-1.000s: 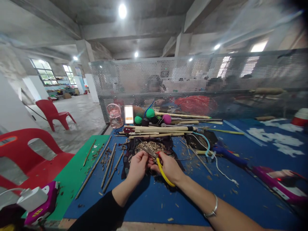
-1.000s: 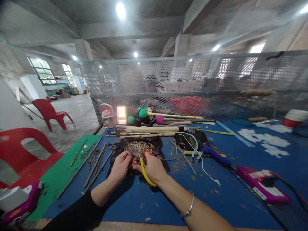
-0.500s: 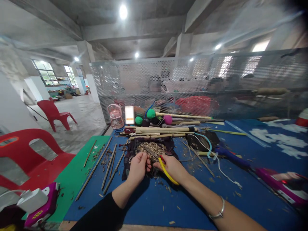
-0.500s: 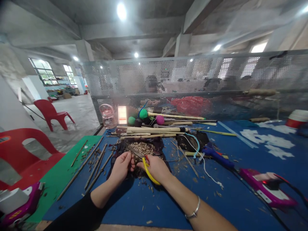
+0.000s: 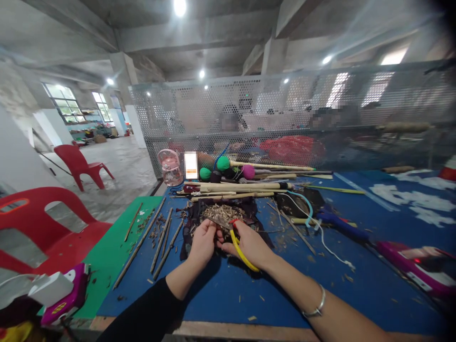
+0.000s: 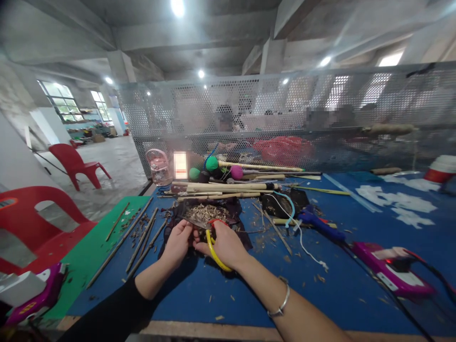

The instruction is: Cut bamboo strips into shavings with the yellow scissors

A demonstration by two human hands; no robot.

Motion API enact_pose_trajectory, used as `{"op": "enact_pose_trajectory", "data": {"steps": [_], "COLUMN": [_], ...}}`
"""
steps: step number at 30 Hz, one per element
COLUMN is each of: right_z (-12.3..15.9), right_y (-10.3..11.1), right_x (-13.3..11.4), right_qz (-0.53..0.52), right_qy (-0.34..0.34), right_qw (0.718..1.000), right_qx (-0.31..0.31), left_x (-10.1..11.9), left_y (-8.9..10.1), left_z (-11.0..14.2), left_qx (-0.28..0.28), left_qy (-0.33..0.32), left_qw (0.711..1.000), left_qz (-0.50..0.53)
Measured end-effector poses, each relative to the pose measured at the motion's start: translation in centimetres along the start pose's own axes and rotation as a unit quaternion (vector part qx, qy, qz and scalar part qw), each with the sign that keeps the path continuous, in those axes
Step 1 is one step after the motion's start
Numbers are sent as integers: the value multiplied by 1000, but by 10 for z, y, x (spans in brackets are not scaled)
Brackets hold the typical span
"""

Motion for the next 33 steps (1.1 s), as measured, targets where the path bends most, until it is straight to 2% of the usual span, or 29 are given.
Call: {"op": "enact_pose_trajectory", "data": {"steps": [3,8,14,23,29,33], "right_z": [0,2,1,-1,-9,-11], "right_y": [0,-10,-15,-16,-1,2], "right_x": [-3,4,14,18,25,31], "right_qz": [-7,11,45,6,29,14], "right_qy": [15,-7,-32,-34,-25,-33], "right_qw": [1000,1000,998,998,999,999], "right_qx": [12,-3,-12,-42,27,33], "left_x": [0,5,11,2,3,4], "left_y": [-1,-4,-1,1,0,4], "left_z": [1,3,4,-2,-2,-3], "left_qx": [-3,-13,13,7,3,16], "left_qy": [0,-21,-24,-5,8,-4], "left_qw": [1000,1000,1000,1000,1000,1000], "left_qz": [-4,5,6,-5,28,14]}}
Point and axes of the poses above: each hand's wrist, its own z-axis away from the middle knuckle, its own y-axis out of the back of the hand, x = y × z, the point moved 9 cm from there along -z, towards the middle knuckle, and after that the axes turned 12 degrees about x, right-handed, at the moved point
